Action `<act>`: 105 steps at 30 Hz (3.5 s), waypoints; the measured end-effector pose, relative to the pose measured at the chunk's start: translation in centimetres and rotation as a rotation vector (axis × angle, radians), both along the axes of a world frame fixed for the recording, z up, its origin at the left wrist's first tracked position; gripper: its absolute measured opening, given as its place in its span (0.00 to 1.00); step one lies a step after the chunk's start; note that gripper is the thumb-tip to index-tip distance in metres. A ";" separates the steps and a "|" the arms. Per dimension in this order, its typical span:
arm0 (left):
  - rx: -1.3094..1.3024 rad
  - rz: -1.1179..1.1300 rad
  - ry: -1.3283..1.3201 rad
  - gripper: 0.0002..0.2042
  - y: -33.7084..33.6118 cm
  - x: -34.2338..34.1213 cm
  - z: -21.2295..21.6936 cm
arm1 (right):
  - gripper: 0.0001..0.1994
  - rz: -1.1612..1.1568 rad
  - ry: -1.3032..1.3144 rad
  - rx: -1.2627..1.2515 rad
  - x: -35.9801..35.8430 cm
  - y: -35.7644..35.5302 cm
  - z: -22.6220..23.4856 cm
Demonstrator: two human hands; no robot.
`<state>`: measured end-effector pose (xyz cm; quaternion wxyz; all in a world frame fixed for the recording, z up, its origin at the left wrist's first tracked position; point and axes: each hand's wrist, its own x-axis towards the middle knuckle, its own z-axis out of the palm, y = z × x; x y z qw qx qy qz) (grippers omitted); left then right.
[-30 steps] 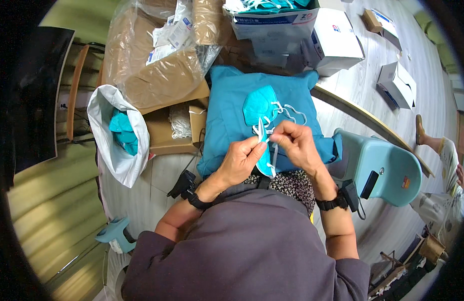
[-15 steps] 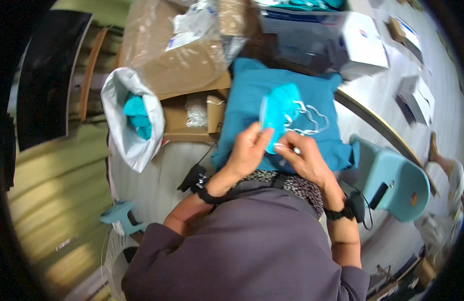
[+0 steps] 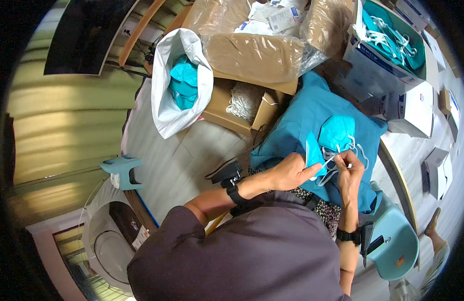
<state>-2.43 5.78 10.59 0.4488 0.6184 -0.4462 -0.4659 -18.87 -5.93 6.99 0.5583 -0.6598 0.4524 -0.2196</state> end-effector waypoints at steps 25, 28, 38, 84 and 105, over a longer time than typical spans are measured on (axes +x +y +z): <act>0.204 0.901 0.503 0.26 -2.1 13.8 -14.9 | 0.11 -0.080 0.082 0.089 -1.3 -1.3 -2.0; 0.270 0.899 0.724 0.30 -1.0 14.8 -17.2 | 0.11 -0.079 0.135 0.042 -2.3 -1.7 -2.7; 0.143 0.891 0.668 0.21 2.0 14.9 -15.9 | 0.09 -0.190 0.164 0.093 -2.5 -1.6 -0.8; -0.257 0.293 0.333 0.07 -9.2 5.1 -0.4 | 0.20 0.354 0.330 -0.255 -3.6 -0.5 11.1; -0.252 0.202 0.502 0.10 -10.6 3.1 5.0 | 0.17 -0.028 -0.471 0.278 0.0 -2.1 9.2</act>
